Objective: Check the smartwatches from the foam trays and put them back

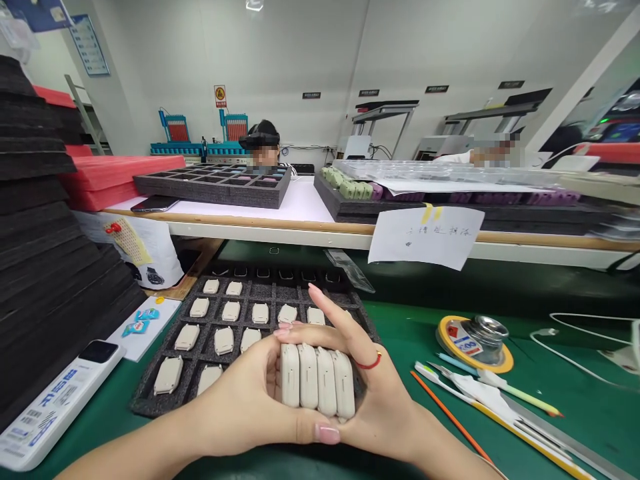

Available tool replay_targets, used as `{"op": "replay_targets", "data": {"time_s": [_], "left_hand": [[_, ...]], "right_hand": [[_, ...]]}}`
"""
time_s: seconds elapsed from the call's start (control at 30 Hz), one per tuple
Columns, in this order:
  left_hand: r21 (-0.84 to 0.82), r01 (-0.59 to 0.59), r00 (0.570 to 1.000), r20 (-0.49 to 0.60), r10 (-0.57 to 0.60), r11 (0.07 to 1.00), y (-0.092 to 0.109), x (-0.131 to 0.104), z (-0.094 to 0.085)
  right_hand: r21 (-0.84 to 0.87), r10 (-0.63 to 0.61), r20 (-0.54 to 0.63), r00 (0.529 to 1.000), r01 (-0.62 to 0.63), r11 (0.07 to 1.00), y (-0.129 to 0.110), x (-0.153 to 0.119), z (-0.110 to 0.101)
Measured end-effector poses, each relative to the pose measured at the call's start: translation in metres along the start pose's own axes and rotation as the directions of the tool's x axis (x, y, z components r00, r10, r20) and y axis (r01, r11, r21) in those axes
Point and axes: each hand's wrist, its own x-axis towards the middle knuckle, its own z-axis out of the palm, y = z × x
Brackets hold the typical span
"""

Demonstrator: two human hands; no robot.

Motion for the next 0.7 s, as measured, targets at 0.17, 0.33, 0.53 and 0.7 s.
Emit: {"op": "replay_targets", "data": {"time_s": [0.17, 0.33, 0.53, 0.7], "left_hand": [[0.076, 0.005, 1.0, 0.004, -0.006, 0.997, -0.001, 0.001, -0.002], [0.094, 0.01, 1.0, 0.024, -0.012, 0.996, 0.001, 0.001, -0.004], [-0.044, -0.055, 0.997, 0.055, 0.057, 0.998, -0.004, -0.003, -0.009], [-0.041, -0.014, 0.997, 0.077, 0.017, 0.999, -0.006, -0.003, -0.012]], "right_hand": [[-0.018, -0.029, 0.01, 1.0, 0.029, 0.999, 0.003, -0.002, 0.0], [-0.063, -0.049, 0.02, 0.999, 0.05, 0.997, 0.002, -0.001, 0.0], [-0.278, -0.187, 0.06, 0.981, 0.196, 0.94, -0.002, 0.0, -0.002], [-0.293, -0.208, 0.08, 0.975, 0.222, 0.93, 0.002, -0.001, -0.004]]}}
